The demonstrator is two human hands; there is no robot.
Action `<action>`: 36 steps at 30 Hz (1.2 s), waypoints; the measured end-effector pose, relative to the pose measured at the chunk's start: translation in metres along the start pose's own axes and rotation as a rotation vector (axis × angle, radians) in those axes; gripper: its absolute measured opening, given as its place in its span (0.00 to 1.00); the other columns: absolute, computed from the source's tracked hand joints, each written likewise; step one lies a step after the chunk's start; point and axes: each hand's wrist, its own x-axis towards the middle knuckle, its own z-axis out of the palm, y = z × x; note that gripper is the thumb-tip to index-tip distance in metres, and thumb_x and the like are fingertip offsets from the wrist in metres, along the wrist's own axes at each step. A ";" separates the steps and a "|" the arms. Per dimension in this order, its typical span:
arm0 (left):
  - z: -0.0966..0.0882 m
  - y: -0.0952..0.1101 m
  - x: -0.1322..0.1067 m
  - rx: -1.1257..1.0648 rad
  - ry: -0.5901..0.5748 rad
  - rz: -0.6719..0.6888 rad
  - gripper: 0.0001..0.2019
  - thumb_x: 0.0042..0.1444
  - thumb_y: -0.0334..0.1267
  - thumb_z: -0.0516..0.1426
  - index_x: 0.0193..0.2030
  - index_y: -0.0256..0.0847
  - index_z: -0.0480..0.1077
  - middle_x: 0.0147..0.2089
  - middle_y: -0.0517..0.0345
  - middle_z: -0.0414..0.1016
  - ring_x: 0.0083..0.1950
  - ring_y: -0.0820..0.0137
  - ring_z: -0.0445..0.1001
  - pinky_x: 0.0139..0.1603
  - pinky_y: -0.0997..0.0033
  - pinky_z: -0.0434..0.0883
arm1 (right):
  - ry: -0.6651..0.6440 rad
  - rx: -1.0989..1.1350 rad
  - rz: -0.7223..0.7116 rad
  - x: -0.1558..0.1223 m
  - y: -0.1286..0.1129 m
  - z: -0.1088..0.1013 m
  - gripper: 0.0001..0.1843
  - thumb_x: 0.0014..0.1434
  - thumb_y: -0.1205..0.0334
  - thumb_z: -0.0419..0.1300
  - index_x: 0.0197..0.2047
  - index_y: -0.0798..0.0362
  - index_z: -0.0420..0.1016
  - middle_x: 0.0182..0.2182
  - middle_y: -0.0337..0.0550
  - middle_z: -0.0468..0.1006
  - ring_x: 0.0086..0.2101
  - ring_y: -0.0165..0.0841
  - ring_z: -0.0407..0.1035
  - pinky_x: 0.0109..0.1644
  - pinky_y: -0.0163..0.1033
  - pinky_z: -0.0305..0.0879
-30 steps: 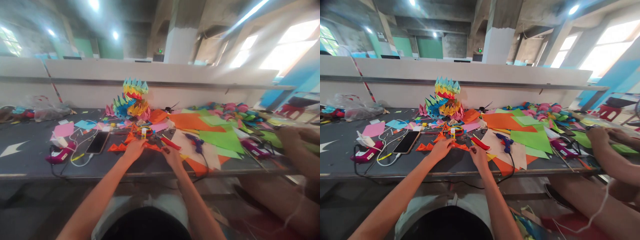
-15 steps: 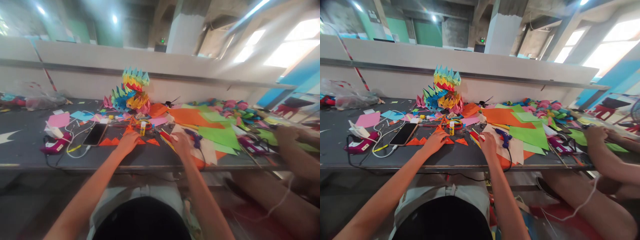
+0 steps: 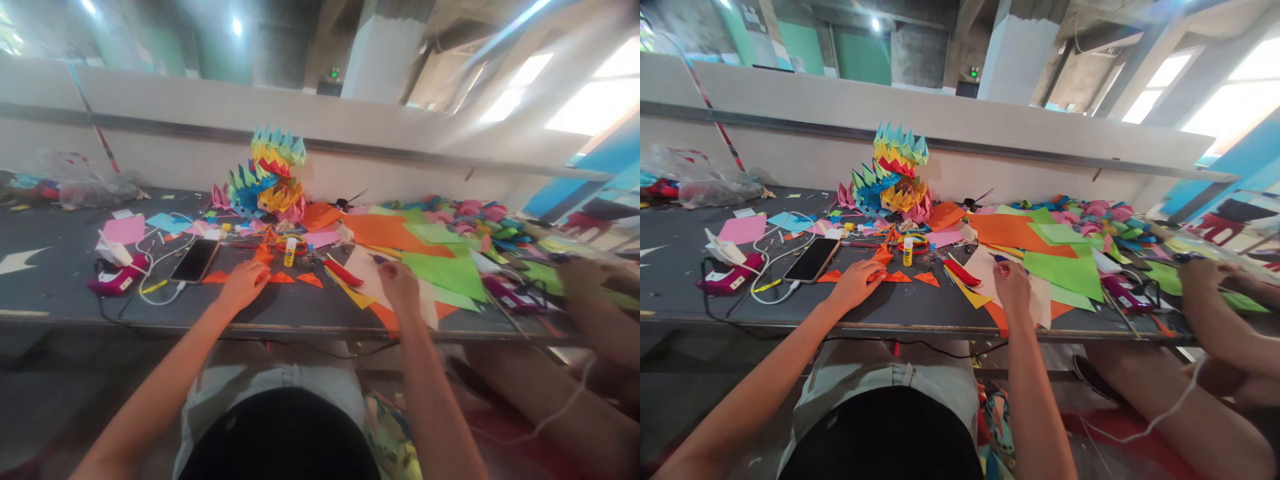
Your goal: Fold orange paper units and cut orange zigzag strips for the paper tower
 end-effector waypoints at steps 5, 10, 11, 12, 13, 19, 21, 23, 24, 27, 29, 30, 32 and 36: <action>0.009 0.012 0.015 -0.010 -0.017 0.066 0.11 0.60 0.40 0.50 0.42 0.40 0.70 0.46 0.53 0.74 0.49 0.64 0.70 0.50 0.63 0.66 | -0.236 0.209 -0.163 -0.017 -0.067 0.033 0.12 0.54 0.55 0.53 0.32 0.52 0.74 0.27 0.43 0.76 0.28 0.34 0.68 0.34 0.38 0.61; 0.021 0.014 0.018 0.042 -0.094 0.121 0.11 0.59 0.38 0.50 0.34 0.38 0.73 0.37 0.52 0.74 0.41 0.67 0.72 0.43 0.68 0.67 | -0.436 0.501 -0.188 -0.015 -0.115 0.083 0.14 0.46 0.59 0.63 0.39 0.52 0.72 0.35 0.46 0.77 0.37 0.38 0.70 0.42 0.43 0.64; 0.023 0.014 0.017 0.055 -0.103 0.123 0.11 0.59 0.38 0.50 0.33 0.38 0.73 0.36 0.52 0.74 0.40 0.67 0.72 0.42 0.68 0.67 | -0.457 0.529 -0.185 -0.014 -0.122 0.094 0.19 0.44 0.60 0.65 0.41 0.52 0.71 0.37 0.46 0.77 0.38 0.38 0.70 0.43 0.43 0.64; 0.024 0.013 0.016 0.065 -0.109 0.123 0.12 0.59 0.38 0.50 0.33 0.38 0.73 0.36 0.52 0.74 0.40 0.67 0.72 0.41 0.69 0.67 | -0.481 0.561 -0.182 -0.013 -0.128 0.103 0.22 0.42 0.60 0.66 0.42 0.52 0.70 0.37 0.45 0.77 0.38 0.37 0.71 0.43 0.43 0.65; 0.024 0.013 0.015 0.069 -0.109 0.121 0.12 0.59 0.38 0.51 0.32 0.38 0.73 0.36 0.52 0.74 0.40 0.67 0.72 0.40 0.69 0.67 | -0.499 0.593 -0.180 -0.012 -0.133 0.111 0.22 0.43 0.61 0.66 0.43 0.52 0.68 0.36 0.44 0.77 0.36 0.36 0.71 0.41 0.43 0.66; 0.022 0.015 0.013 0.041 -0.109 0.080 0.10 0.58 0.38 0.52 0.35 0.39 0.73 0.37 0.53 0.74 0.41 0.68 0.72 0.39 0.71 0.67 | -0.409 0.818 -0.190 -0.018 -0.140 0.118 0.18 0.56 0.57 0.53 0.50 0.49 0.57 0.37 0.41 0.73 0.35 0.29 0.69 0.39 0.36 0.67; 0.021 0.015 0.013 0.035 -0.114 0.063 0.10 0.58 0.39 0.52 0.35 0.39 0.73 0.38 0.53 0.74 0.40 0.68 0.72 0.39 0.71 0.67 | -0.352 0.932 -0.179 -0.019 -0.132 0.110 0.20 0.57 0.54 0.51 0.52 0.47 0.54 0.37 0.39 0.71 0.33 0.28 0.68 0.35 0.35 0.67; 0.021 0.016 0.013 0.023 -0.115 0.058 0.10 0.58 0.38 0.52 0.35 0.39 0.73 0.38 0.53 0.74 0.41 0.68 0.72 0.41 0.71 0.67 | -0.377 1.017 -0.168 -0.020 -0.124 0.102 0.19 0.56 0.53 0.52 0.50 0.47 0.57 0.35 0.39 0.71 0.30 0.29 0.67 0.32 0.34 0.66; 0.021 0.016 0.013 0.019 -0.112 0.054 0.09 0.58 0.38 0.52 0.35 0.39 0.73 0.38 0.53 0.74 0.41 0.68 0.72 0.41 0.70 0.68 | -0.414 1.045 -0.158 -0.021 -0.120 0.099 0.19 0.55 0.52 0.52 0.49 0.47 0.60 0.36 0.39 0.71 0.30 0.29 0.67 0.32 0.35 0.66; 0.020 0.016 0.012 0.011 -0.108 0.035 0.10 0.58 0.38 0.52 0.36 0.39 0.73 0.38 0.53 0.74 0.41 0.67 0.73 0.41 0.69 0.68 | -0.519 1.118 -0.115 -0.027 -0.116 0.092 0.20 0.56 0.50 0.47 0.50 0.48 0.62 0.35 0.41 0.73 0.31 0.31 0.69 0.34 0.37 0.67; 0.020 0.016 0.012 -0.004 -0.112 0.030 0.10 0.58 0.38 0.51 0.36 0.39 0.73 0.37 0.53 0.75 0.41 0.67 0.73 0.41 0.69 0.68 | -0.530 1.131 -0.113 -0.033 -0.117 0.089 0.23 0.55 0.50 0.48 0.53 0.47 0.58 0.33 0.39 0.73 0.29 0.31 0.70 0.35 0.38 0.67; 0.019 0.016 0.012 -0.016 -0.113 0.037 0.11 0.58 0.39 0.51 0.36 0.39 0.73 0.38 0.53 0.75 0.41 0.67 0.73 0.41 0.69 0.68 | -0.527 1.102 -0.126 -0.037 -0.119 0.088 0.24 0.54 0.50 0.50 0.53 0.47 0.57 0.30 0.38 0.73 0.28 0.31 0.69 0.35 0.38 0.67; 0.018 0.017 0.011 -0.036 -0.112 0.072 0.11 0.59 0.39 0.50 0.36 0.39 0.73 0.38 0.53 0.75 0.41 0.68 0.73 0.42 0.70 0.68 | -0.522 0.979 -0.165 -0.042 -0.122 0.086 0.24 0.52 0.49 0.53 0.51 0.49 0.58 0.25 0.35 0.71 0.25 0.30 0.67 0.32 0.36 0.65; 0.016 0.020 0.009 -0.038 -0.114 0.130 0.14 0.60 0.40 0.48 0.34 0.40 0.74 0.38 0.53 0.76 0.42 0.69 0.73 0.43 0.71 0.68 | -0.424 0.660 -0.261 -0.048 -0.124 0.084 0.17 0.55 0.48 0.50 0.38 0.53 0.67 0.22 0.37 0.70 0.23 0.31 0.65 0.29 0.35 0.60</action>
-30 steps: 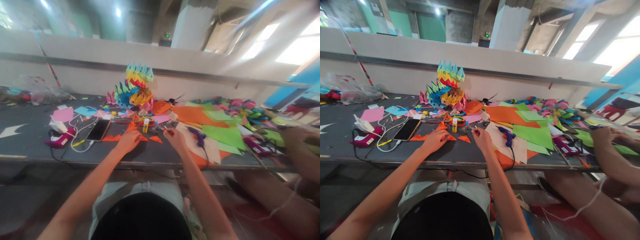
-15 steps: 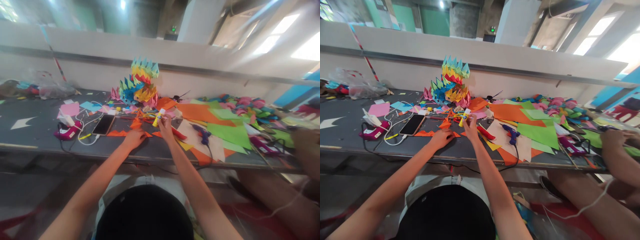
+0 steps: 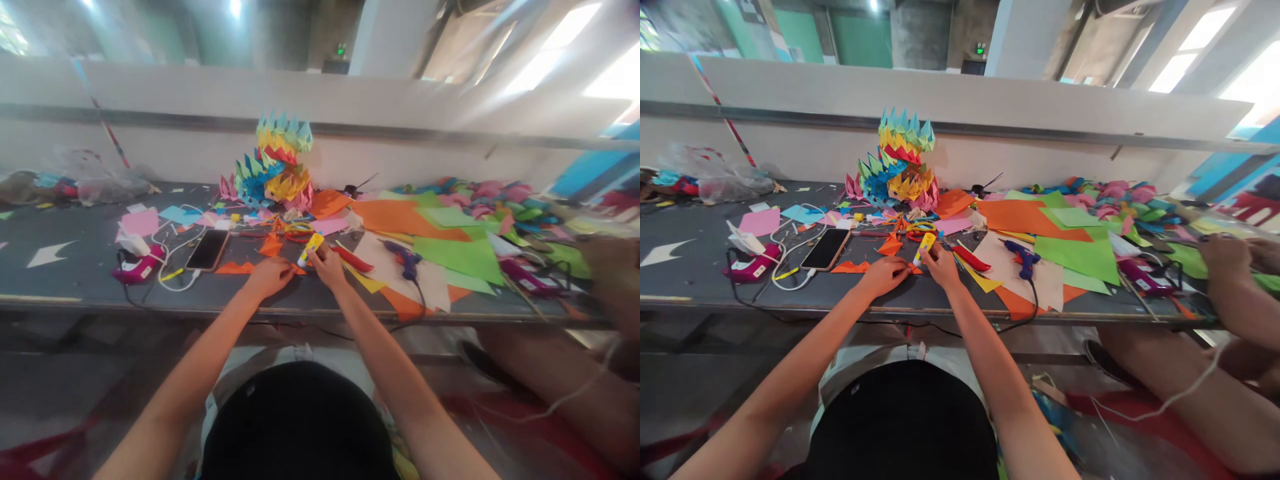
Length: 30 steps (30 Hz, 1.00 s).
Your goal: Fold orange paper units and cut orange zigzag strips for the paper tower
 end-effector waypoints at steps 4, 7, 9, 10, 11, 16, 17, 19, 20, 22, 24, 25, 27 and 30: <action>-0.001 0.004 -0.002 0.031 -0.006 -0.057 0.19 0.61 0.43 0.46 0.33 0.39 0.75 0.36 0.53 0.77 0.40 0.68 0.74 0.40 0.70 0.68 | -0.017 -0.205 -0.075 -0.001 -0.001 0.000 0.16 0.57 0.49 0.50 0.33 0.53 0.67 0.22 0.38 0.70 0.23 0.31 0.64 0.27 0.34 0.55; -0.002 0.006 -0.003 0.061 -0.029 -0.110 0.22 0.62 0.45 0.44 0.32 0.38 0.75 0.34 0.51 0.77 0.39 0.66 0.74 0.38 0.70 0.68 | -0.110 -0.268 -0.101 -0.001 -0.003 0.004 0.15 0.56 0.49 0.51 0.35 0.53 0.67 0.21 0.38 0.70 0.23 0.31 0.64 0.26 0.33 0.53; -0.003 0.008 -0.003 0.069 -0.045 -0.151 0.22 0.62 0.45 0.44 0.32 0.37 0.75 0.34 0.49 0.77 0.39 0.66 0.75 0.38 0.70 0.68 | -0.172 -0.309 -0.106 0.000 -0.004 0.007 0.15 0.56 0.49 0.52 0.35 0.53 0.67 0.21 0.37 0.70 0.23 0.31 0.64 0.26 0.32 0.52; -0.004 0.009 -0.003 0.069 -0.050 -0.174 0.22 0.61 0.45 0.44 0.32 0.36 0.75 0.34 0.48 0.77 0.40 0.65 0.75 0.38 0.70 0.68 | -0.186 -0.331 -0.106 0.000 -0.005 0.008 0.14 0.55 0.50 0.53 0.35 0.52 0.68 0.21 0.37 0.70 0.23 0.30 0.64 0.26 0.32 0.51; -0.004 0.010 -0.003 0.068 -0.053 -0.195 0.22 0.62 0.45 0.44 0.31 0.36 0.75 0.35 0.48 0.77 0.40 0.65 0.75 0.38 0.70 0.68 | -0.185 -0.354 -0.105 0.000 -0.005 0.009 0.14 0.55 0.50 0.53 0.35 0.52 0.68 0.21 0.36 0.70 0.23 0.30 0.64 0.26 0.32 0.50; -0.006 0.010 -0.004 0.056 -0.042 -0.242 0.24 0.63 0.43 0.40 0.34 0.34 0.74 0.35 0.45 0.77 0.41 0.65 0.75 0.41 0.70 0.68 | -0.095 -0.446 -0.087 0.001 -0.006 0.012 0.13 0.54 0.50 0.54 0.31 0.52 0.68 0.20 0.36 0.69 0.22 0.30 0.62 0.25 0.32 0.46; -0.006 0.010 -0.005 0.055 -0.039 -0.243 0.25 0.64 0.43 0.39 0.35 0.34 0.74 0.35 0.45 0.77 0.41 0.65 0.75 0.42 0.70 0.68 | -0.084 -0.447 -0.084 0.000 -0.007 0.011 0.13 0.53 0.51 0.55 0.29 0.52 0.67 0.19 0.36 0.68 0.22 0.30 0.62 0.25 0.32 0.46; -0.007 0.009 -0.005 0.056 -0.032 -0.243 0.25 0.64 0.43 0.39 0.35 0.33 0.74 0.34 0.45 0.77 0.41 0.65 0.75 0.42 0.70 0.68 | -0.080 -0.434 -0.086 -0.001 -0.007 0.010 0.13 0.53 0.51 0.55 0.28 0.52 0.67 0.19 0.36 0.68 0.21 0.29 0.61 0.25 0.32 0.46; -0.007 0.009 -0.005 0.057 -0.029 -0.243 0.25 0.64 0.43 0.38 0.35 0.33 0.74 0.34 0.45 0.77 0.41 0.65 0.75 0.42 0.71 0.68 | -0.087 -0.424 -0.094 -0.002 -0.007 0.009 0.13 0.53 0.50 0.55 0.28 0.52 0.67 0.19 0.35 0.67 0.21 0.29 0.61 0.24 0.32 0.46; -0.006 0.009 -0.005 0.056 -0.025 -0.243 0.26 0.64 0.44 0.38 0.34 0.34 0.74 0.35 0.45 0.77 0.40 0.65 0.75 0.42 0.71 0.69 | -0.107 -0.403 -0.112 -0.003 -0.007 0.009 0.13 0.54 0.50 0.55 0.29 0.52 0.67 0.19 0.34 0.68 0.21 0.28 0.61 0.25 0.31 0.48; -0.006 0.009 -0.005 0.052 -0.025 -0.245 0.26 0.64 0.44 0.39 0.33 0.34 0.74 0.35 0.45 0.77 0.41 0.65 0.75 0.42 0.71 0.69 | -0.115 -0.392 -0.120 -0.003 -0.007 0.009 0.13 0.54 0.50 0.54 0.30 0.52 0.68 0.19 0.34 0.68 0.21 0.28 0.61 0.25 0.31 0.49; -0.005 0.009 -0.005 0.050 -0.026 -0.246 0.26 0.64 0.43 0.39 0.33 0.34 0.74 0.35 0.45 0.77 0.41 0.65 0.75 0.42 0.71 0.69 | -0.108 -0.392 -0.116 -0.002 -0.006 0.010 0.13 0.54 0.50 0.54 0.29 0.52 0.68 0.19 0.34 0.68 0.21 0.28 0.61 0.26 0.31 0.48; -0.005 0.009 -0.005 0.049 -0.030 -0.249 0.26 0.64 0.43 0.39 0.34 0.33 0.74 0.35 0.45 0.77 0.41 0.65 0.75 0.43 0.71 0.68 | -0.077 -0.400 -0.098 -0.001 -0.005 0.011 0.14 0.54 0.50 0.55 0.28 0.52 0.67 0.19 0.35 0.68 0.21 0.28 0.61 0.25 0.32 0.47; -0.005 0.008 -0.004 0.051 -0.037 -0.249 0.25 0.64 0.43 0.38 0.34 0.34 0.74 0.34 0.46 0.77 0.42 0.66 0.75 0.43 0.71 0.68 | -0.034 -0.402 -0.074 0.001 -0.002 0.012 0.14 0.53 0.50 0.55 0.27 0.52 0.66 0.19 0.36 0.67 0.21 0.29 0.60 0.25 0.32 0.46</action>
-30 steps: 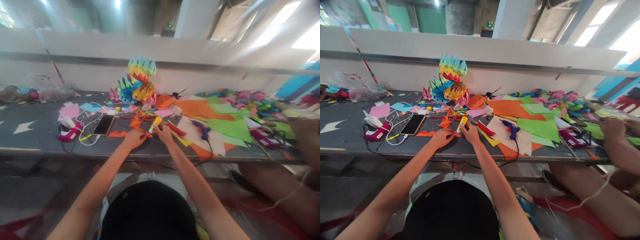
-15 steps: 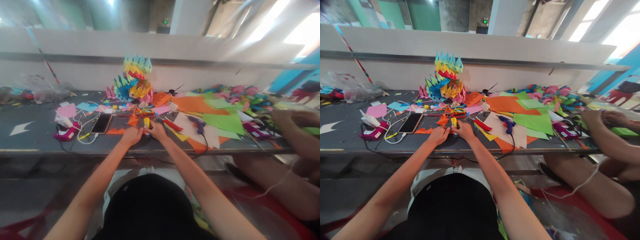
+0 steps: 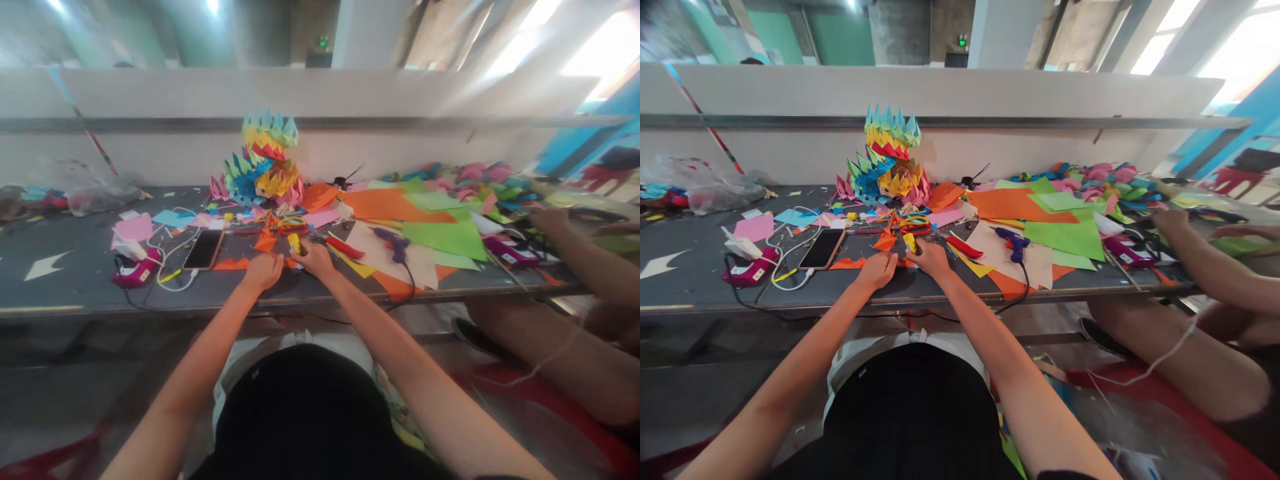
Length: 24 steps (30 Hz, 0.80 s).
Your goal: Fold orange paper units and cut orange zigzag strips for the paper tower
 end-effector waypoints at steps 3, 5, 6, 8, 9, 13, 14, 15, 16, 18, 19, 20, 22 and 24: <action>0.000 0.000 0.001 0.006 -0.004 0.002 0.25 0.64 0.43 0.39 0.34 0.34 0.74 0.34 0.46 0.77 0.42 0.66 0.75 0.43 0.72 0.68 | -0.014 0.031 -0.019 -0.001 0.004 0.000 0.15 0.54 0.49 0.54 0.28 0.53 0.67 0.19 0.36 0.68 0.21 0.28 0.60 0.25 0.31 0.48; 0.001 0.000 0.001 0.010 -0.006 0.000 0.25 0.63 0.43 0.39 0.34 0.34 0.75 0.34 0.46 0.77 0.43 0.66 0.75 0.43 0.72 0.68 | -0.036 0.067 -0.040 -0.001 0.005 0.001 0.16 0.55 0.49 0.53 0.29 0.53 0.68 0.20 0.36 0.69 0.22 0.27 0.61 0.26 0.31 0.49; 0.001 0.000 0.002 0.012 -0.006 -0.001 0.25 0.63 0.42 0.39 0.34 0.33 0.75 0.34 0.46 0.77 0.43 0.65 0.75 0.43 0.72 0.68 | -0.039 0.075 -0.043 -0.001 0.005 0.001 0.16 0.56 0.48 0.52 0.29 0.53 0.68 0.20 0.36 0.69 0.22 0.27 0.61 0.26 0.31 0.49; 0.002 0.000 0.002 0.015 -0.009 -0.002 0.24 0.63 0.42 0.39 0.35 0.33 0.74 0.35 0.45 0.77 0.43 0.65 0.74 0.43 0.71 0.68 | -0.020 0.056 -0.030 -0.001 0.004 0.001 0.16 0.55 0.48 0.53 0.28 0.53 0.68 0.21 0.37 0.70 0.22 0.28 0.61 0.25 0.31 0.48; 0.002 -0.001 0.002 0.016 -0.011 0.000 0.24 0.63 0.41 0.40 0.35 0.33 0.74 0.35 0.45 0.77 0.43 0.65 0.74 0.44 0.71 0.68 | -0.003 0.040 -0.012 -0.001 0.003 0.001 0.16 0.53 0.48 0.55 0.27 0.52 0.68 0.20 0.37 0.70 0.22 0.28 0.62 0.25 0.32 0.47; 0.001 0.000 0.003 0.025 -0.024 0.028 0.21 0.62 0.41 0.42 0.35 0.35 0.74 0.38 0.47 0.76 0.44 0.64 0.74 0.44 0.68 0.68 | 0.054 0.054 0.073 0.000 0.000 0.000 0.15 0.47 0.49 0.59 0.21 0.51 0.66 0.17 0.36 0.68 0.22 0.29 0.61 0.25 0.33 0.46; 0.002 0.000 0.003 0.027 -0.025 0.048 0.19 0.62 0.41 0.43 0.36 0.36 0.74 0.39 0.48 0.76 0.44 0.64 0.73 0.44 0.68 0.68 | 0.070 0.073 0.089 0.000 0.000 -0.001 0.15 0.46 0.50 0.60 0.20 0.51 0.66 0.17 0.36 0.67 0.21 0.29 0.61 0.25 0.33 0.46; 0.002 0.000 0.004 0.030 -0.024 0.073 0.17 0.61 0.40 0.45 0.39 0.37 0.73 0.42 0.49 0.76 0.45 0.64 0.73 0.45 0.68 0.68 | 0.092 0.090 0.106 0.000 0.002 -0.001 0.14 0.46 0.50 0.59 0.20 0.52 0.66 0.16 0.36 0.67 0.21 0.29 0.61 0.25 0.33 0.46; 0.003 0.000 0.005 0.034 -0.021 0.102 0.16 0.61 0.39 0.46 0.42 0.37 0.72 0.44 0.49 0.75 0.47 0.64 0.72 0.46 0.68 0.68 | 0.119 0.107 0.124 0.000 0.003 -0.001 0.14 0.47 0.50 0.58 0.21 0.52 0.66 0.17 0.36 0.67 0.21 0.29 0.61 0.25 0.33 0.47; 0.005 -0.002 0.006 0.051 -0.016 0.152 0.16 0.61 0.39 0.46 0.49 0.37 0.69 0.51 0.49 0.72 0.52 0.64 0.69 0.50 0.65 0.66 | 0.184 0.153 0.170 0.001 0.008 -0.001 0.14 0.50 0.50 0.55 0.24 0.53 0.67 0.18 0.37 0.68 0.22 0.29 0.61 0.25 0.33 0.49; 0.007 -0.003 0.007 0.061 -0.016 0.163 0.17 0.61 0.39 0.46 0.52 0.37 0.68 0.53 0.49 0.70 0.54 0.63 0.68 0.52 0.63 0.65 | 0.216 0.182 0.191 0.002 0.010 0.000 0.15 0.51 0.50 0.53 0.25 0.53 0.68 0.19 0.38 0.69 0.22 0.29 0.62 0.25 0.33 0.50; 0.008 -0.004 0.008 0.069 -0.020 0.165 0.18 0.61 0.39 0.46 0.53 0.37 0.67 0.55 0.49 0.69 0.56 0.62 0.66 0.54 0.61 0.64 | 0.244 0.212 0.208 0.003 0.013 0.000 0.16 0.53 0.50 0.51 0.27 0.54 0.68 0.20 0.38 0.70 0.22 0.29 0.62 0.25 0.32 0.51; 0.011 -0.006 0.009 0.071 -0.029 0.169 0.18 0.61 0.40 0.46 0.53 0.38 0.67 0.57 0.51 0.68 0.58 0.61 0.64 0.56 0.58 0.62 | 0.287 0.270 0.227 0.005 0.017 0.001 0.18 0.54 0.50 0.48 0.28 0.55 0.68 0.22 0.39 0.70 0.23 0.29 0.62 0.25 0.32 0.53; 0.012 -0.008 0.009 0.044 -0.025 0.178 0.17 0.60 0.40 0.47 0.52 0.38 0.68 0.56 0.51 0.68 0.57 0.61 0.64 0.56 0.58 0.62 | 0.313 0.316 0.234 0.006 0.019 0.003 0.18 0.54 0.50 0.48 0.28 0.56 0.68 0.22 0.39 0.69 0.23 0.28 0.61 0.25 0.32 0.54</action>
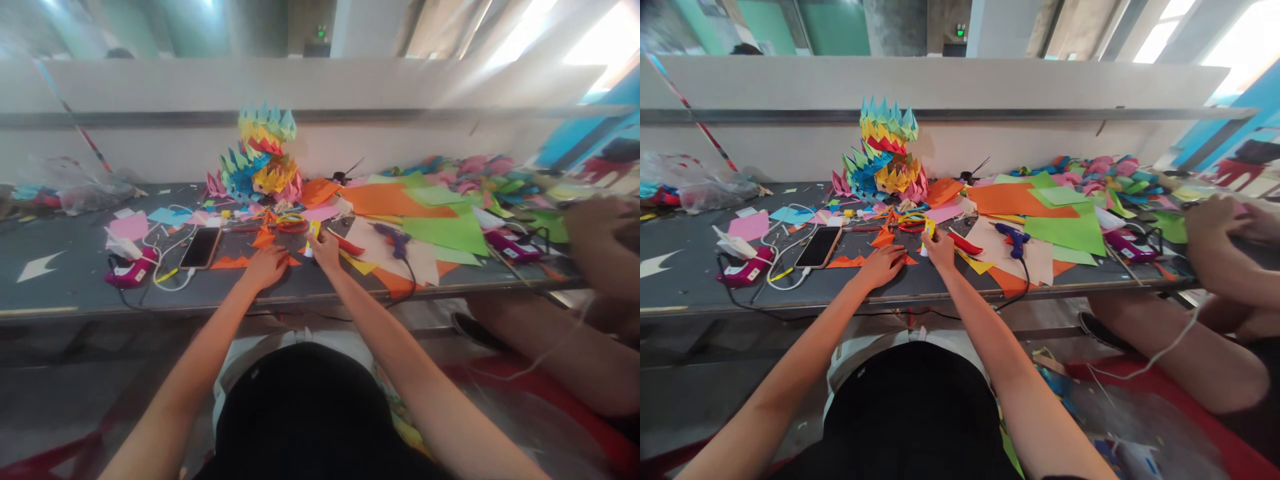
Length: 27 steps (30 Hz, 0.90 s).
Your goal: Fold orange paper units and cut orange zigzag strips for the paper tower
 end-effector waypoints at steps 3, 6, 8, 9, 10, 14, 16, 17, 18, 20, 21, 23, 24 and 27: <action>-0.001 -0.002 0.000 -0.077 0.041 0.022 0.15 0.55 0.37 0.52 0.49 0.37 0.69 0.52 0.49 0.71 0.54 0.62 0.67 0.55 0.61 0.64 | 0.016 0.052 0.007 0.001 0.001 0.001 0.18 0.53 0.50 0.50 0.28 0.56 0.69 0.21 0.38 0.68 0.23 0.28 0.61 0.25 0.32 0.54; -0.001 -0.003 0.000 -0.154 0.076 0.027 0.11 0.52 0.36 0.55 0.42 0.39 0.71 0.43 0.52 0.75 0.46 0.63 0.72 0.50 0.63 0.67 | 0.018 0.095 0.003 -0.001 0.000 0.001 0.18 0.52 0.49 0.50 0.29 0.56 0.69 0.21 0.37 0.68 0.22 0.28 0.60 0.25 0.32 0.54; 0.000 -0.006 0.000 -0.202 0.088 0.021 0.09 0.52 0.36 0.56 0.40 0.40 0.71 0.38 0.55 0.76 0.41 0.65 0.73 0.46 0.64 0.68 | 0.011 0.115 -0.005 -0.002 -0.003 0.000 0.17 0.52 0.49 0.51 0.29 0.56 0.69 0.20 0.37 0.67 0.21 0.28 0.60 0.24 0.33 0.54; 0.001 -0.007 0.001 -0.226 0.095 0.020 0.09 0.52 0.36 0.56 0.41 0.40 0.71 0.38 0.55 0.76 0.40 0.65 0.73 0.45 0.65 0.68 | 0.006 0.122 -0.010 -0.002 -0.004 -0.001 0.17 0.52 0.49 0.52 0.29 0.56 0.69 0.20 0.37 0.67 0.21 0.28 0.60 0.24 0.33 0.53; 0.003 -0.009 0.001 -0.250 0.104 0.022 0.10 0.52 0.36 0.57 0.42 0.40 0.71 0.38 0.55 0.76 0.40 0.65 0.73 0.44 0.65 0.69 | 0.002 0.126 -0.015 -0.003 -0.005 -0.002 0.17 0.52 0.49 0.52 0.28 0.55 0.69 0.20 0.36 0.67 0.21 0.28 0.60 0.24 0.33 0.53; 0.005 -0.013 0.003 -0.314 0.129 0.077 0.11 0.52 0.33 0.58 0.43 0.40 0.71 0.38 0.55 0.76 0.40 0.67 0.74 0.43 0.67 0.69 | -0.005 0.132 -0.026 -0.004 -0.009 -0.004 0.15 0.52 0.50 0.53 0.27 0.54 0.67 0.19 0.36 0.67 0.21 0.27 0.59 0.25 0.33 0.53; 0.004 -0.014 0.002 -0.301 0.162 0.128 0.07 0.53 0.32 0.57 0.39 0.40 0.73 0.36 0.56 0.76 0.39 0.68 0.73 0.43 0.67 0.68 | -0.009 0.133 -0.028 -0.004 -0.011 -0.005 0.15 0.52 0.50 0.52 0.26 0.54 0.66 0.19 0.36 0.67 0.21 0.27 0.59 0.24 0.32 0.52; 0.003 -0.013 0.001 -0.277 0.193 0.148 0.06 0.53 0.31 0.57 0.37 0.41 0.73 0.36 0.57 0.76 0.39 0.68 0.73 0.44 0.66 0.67 | -0.011 0.134 -0.029 -0.005 -0.011 -0.005 0.15 0.52 0.50 0.52 0.27 0.54 0.66 0.19 0.36 0.67 0.21 0.27 0.59 0.24 0.32 0.52; 0.002 -0.012 0.000 -0.244 0.226 0.162 0.05 0.53 0.30 0.56 0.35 0.41 0.73 0.36 0.57 0.76 0.40 0.68 0.73 0.45 0.65 0.67 | -0.015 0.135 -0.030 -0.005 -0.011 -0.005 0.15 0.52 0.50 0.52 0.27 0.54 0.66 0.19 0.36 0.67 0.20 0.27 0.59 0.24 0.32 0.52; -0.001 -0.008 -0.002 -0.172 0.248 0.183 0.06 0.52 0.28 0.56 0.32 0.41 0.74 0.36 0.57 0.76 0.41 0.67 0.72 0.47 0.63 0.65 | -0.031 0.134 -0.041 -0.006 -0.011 -0.004 0.15 0.53 0.50 0.53 0.27 0.54 0.66 0.18 0.36 0.66 0.20 0.27 0.58 0.24 0.32 0.52; -0.002 -0.006 -0.002 -0.147 0.228 0.194 0.07 0.51 0.27 0.55 0.31 0.41 0.74 0.36 0.57 0.76 0.41 0.66 0.72 0.47 0.62 0.65 | -0.047 0.130 -0.053 -0.006 -0.010 -0.004 0.15 0.53 0.50 0.53 0.28 0.54 0.67 0.18 0.36 0.66 0.20 0.27 0.59 0.24 0.32 0.52; -0.004 -0.002 -0.004 -0.122 0.158 0.217 0.07 0.49 0.27 0.55 0.31 0.41 0.74 0.35 0.56 0.76 0.40 0.66 0.72 0.45 0.64 0.66 | -0.100 0.115 -0.082 -0.007 -0.009 -0.002 0.14 0.53 0.50 0.54 0.30 0.54 0.68 0.19 0.36 0.67 0.21 0.28 0.60 0.25 0.32 0.54; -0.005 0.001 -0.004 -0.118 0.131 0.219 0.07 0.49 0.28 0.55 0.32 0.40 0.74 0.35 0.56 0.76 0.39 0.66 0.72 0.44 0.65 0.66 | -0.135 0.101 -0.102 -0.008 -0.009 -0.002 0.14 0.53 0.50 0.54 0.32 0.54 0.69 0.20 0.36 0.68 0.21 0.28 0.60 0.25 0.32 0.54; -0.008 0.006 -0.007 -0.125 0.103 0.181 0.08 0.50 0.32 0.54 0.32 0.39 0.75 0.33 0.54 0.76 0.37 0.67 0.73 0.40 0.69 0.67 | -0.252 0.016 -0.167 -0.009 -0.010 -0.001 0.14 0.52 0.50 0.55 0.32 0.54 0.70 0.20 0.36 0.68 0.21 0.28 0.60 0.25 0.32 0.54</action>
